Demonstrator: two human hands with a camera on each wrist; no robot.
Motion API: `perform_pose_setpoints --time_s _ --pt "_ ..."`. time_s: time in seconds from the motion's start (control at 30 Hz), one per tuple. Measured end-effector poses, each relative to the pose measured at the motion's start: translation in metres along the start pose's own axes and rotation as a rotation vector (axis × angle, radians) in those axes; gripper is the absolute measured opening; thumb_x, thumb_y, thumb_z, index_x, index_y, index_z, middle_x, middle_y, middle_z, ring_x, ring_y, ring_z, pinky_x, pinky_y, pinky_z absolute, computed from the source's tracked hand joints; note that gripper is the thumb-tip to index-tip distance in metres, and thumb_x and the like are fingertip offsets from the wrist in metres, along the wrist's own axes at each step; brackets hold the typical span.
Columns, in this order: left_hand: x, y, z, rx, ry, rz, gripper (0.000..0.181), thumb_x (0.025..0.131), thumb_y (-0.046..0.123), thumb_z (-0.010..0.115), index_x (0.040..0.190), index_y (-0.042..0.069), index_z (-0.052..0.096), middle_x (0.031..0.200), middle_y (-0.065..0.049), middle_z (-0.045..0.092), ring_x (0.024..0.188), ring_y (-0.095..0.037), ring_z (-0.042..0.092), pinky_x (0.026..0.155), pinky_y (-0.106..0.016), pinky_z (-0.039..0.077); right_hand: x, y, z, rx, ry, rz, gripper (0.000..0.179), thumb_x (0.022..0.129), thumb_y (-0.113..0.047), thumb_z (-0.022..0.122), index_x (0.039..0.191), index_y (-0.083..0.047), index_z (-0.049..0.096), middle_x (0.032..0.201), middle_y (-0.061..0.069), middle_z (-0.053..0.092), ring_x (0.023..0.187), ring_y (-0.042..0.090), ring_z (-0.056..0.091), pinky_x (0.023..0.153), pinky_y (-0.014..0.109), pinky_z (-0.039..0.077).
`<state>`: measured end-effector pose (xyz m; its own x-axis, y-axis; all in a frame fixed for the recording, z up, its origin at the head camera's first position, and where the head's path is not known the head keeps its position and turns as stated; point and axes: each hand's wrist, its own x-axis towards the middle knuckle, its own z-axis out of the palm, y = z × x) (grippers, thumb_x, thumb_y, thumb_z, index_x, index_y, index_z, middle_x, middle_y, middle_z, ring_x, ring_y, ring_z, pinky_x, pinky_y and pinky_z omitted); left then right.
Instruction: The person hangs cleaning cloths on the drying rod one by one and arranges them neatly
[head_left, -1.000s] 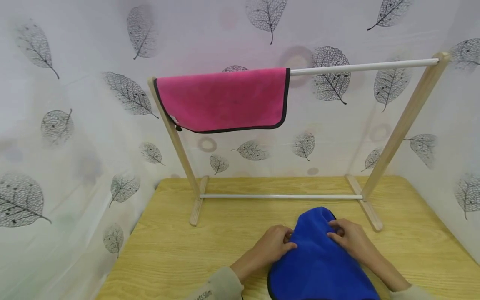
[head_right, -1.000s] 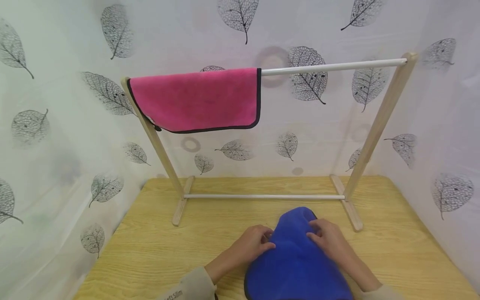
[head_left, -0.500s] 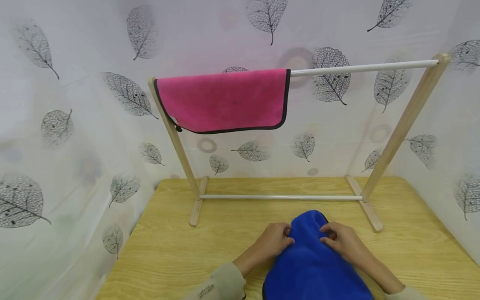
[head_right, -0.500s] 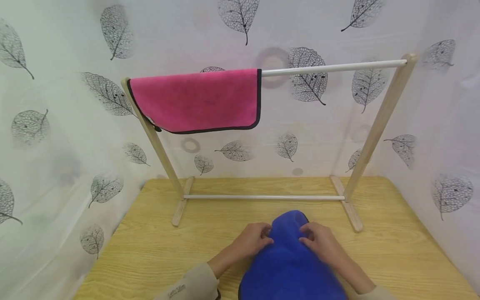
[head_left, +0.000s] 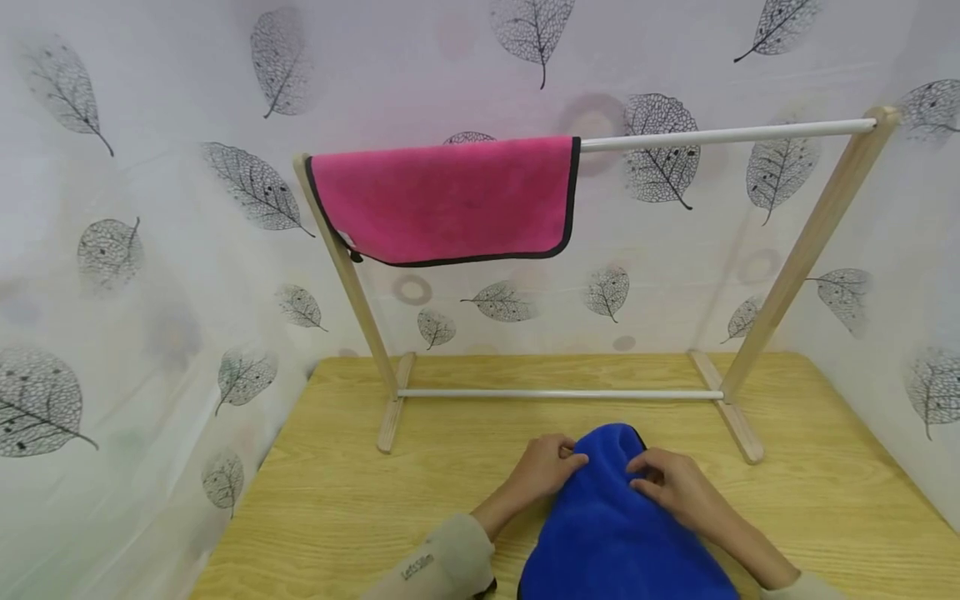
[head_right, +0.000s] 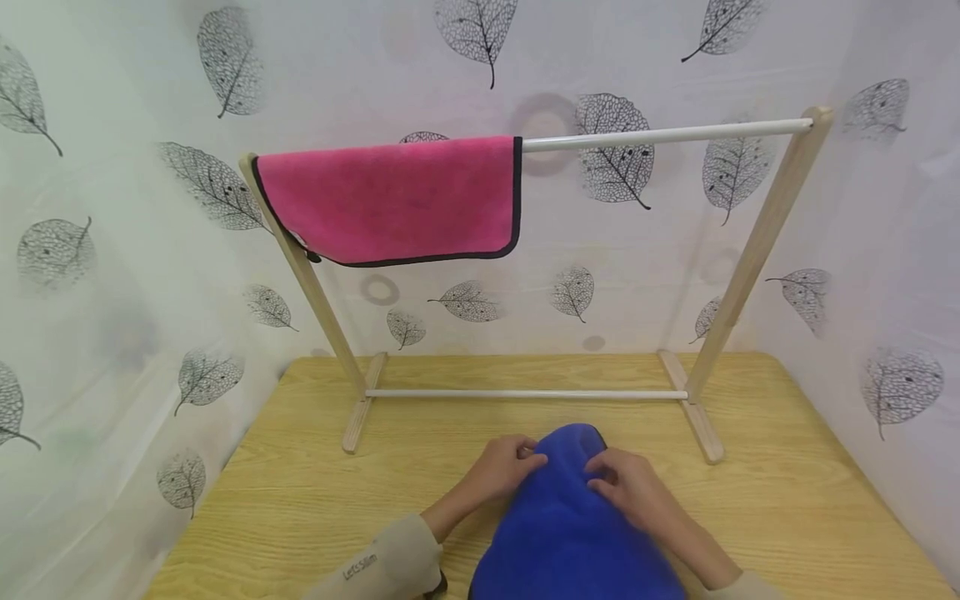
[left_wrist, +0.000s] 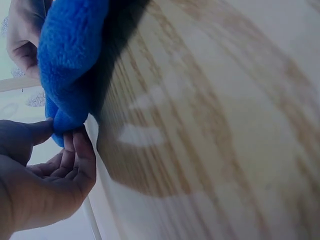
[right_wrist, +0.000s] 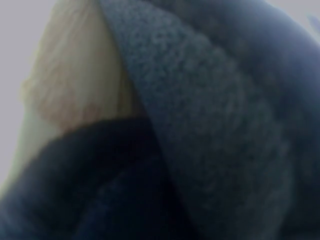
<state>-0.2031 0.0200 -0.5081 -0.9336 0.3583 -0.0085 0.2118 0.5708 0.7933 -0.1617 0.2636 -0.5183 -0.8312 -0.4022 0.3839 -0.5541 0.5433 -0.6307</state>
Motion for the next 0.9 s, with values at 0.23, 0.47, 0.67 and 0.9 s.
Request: perform_pose_setpoints --time_s 0.23,0.47,0.67,0.9 --pt "-0.0002 -0.0017 -0.0016 -0.040 0.048 0.040 0.021 0.096 0.024 0.076 0.099 0.003 0.075 0.084 0.000 0.072 0.070 -0.004 0.060 0.064 -0.021 0.052 0.0005 -0.0029 0.0019 -0.022 0.031 -0.024 0.022 0.081 0.006 0.083 0.091 -0.010 0.072 0.084 -0.004 0.070 0.072 0.000 0.061 0.058 0.024 0.052" --pt "-0.0018 -0.0025 -0.0042 -0.066 0.087 0.091 0.013 0.093 0.015 0.078 0.093 0.003 0.074 0.083 0.001 0.070 0.073 -0.002 0.058 0.067 -0.021 0.051 0.0009 -0.0033 0.0012 -0.077 0.045 0.019 0.016 0.086 0.001 0.081 0.089 -0.012 0.073 0.085 -0.009 0.069 0.073 -0.002 0.058 0.059 0.024 0.050" --pt "-0.0025 -0.0048 -0.0037 -0.135 0.098 0.084 0.013 0.090 0.010 0.080 0.093 0.000 0.072 0.082 -0.002 0.070 0.072 -0.004 0.063 0.065 -0.019 0.053 0.0029 -0.0043 -0.0013 -0.085 0.008 0.148 0.007 0.092 -0.007 0.077 0.090 -0.013 0.074 0.086 -0.010 0.071 0.074 0.000 0.061 0.062 0.025 0.052" --pt "-0.0031 -0.0076 -0.0057 -0.123 0.094 0.129 0.014 0.089 0.006 0.081 0.095 0.001 0.070 0.087 -0.003 0.071 0.076 -0.006 0.065 0.070 -0.019 0.054 0.0101 0.0014 -0.0035 -0.098 0.045 0.206 0.005 0.090 -0.005 0.078 0.091 -0.006 0.074 0.082 -0.008 0.070 0.070 0.001 0.060 0.061 0.026 0.052"
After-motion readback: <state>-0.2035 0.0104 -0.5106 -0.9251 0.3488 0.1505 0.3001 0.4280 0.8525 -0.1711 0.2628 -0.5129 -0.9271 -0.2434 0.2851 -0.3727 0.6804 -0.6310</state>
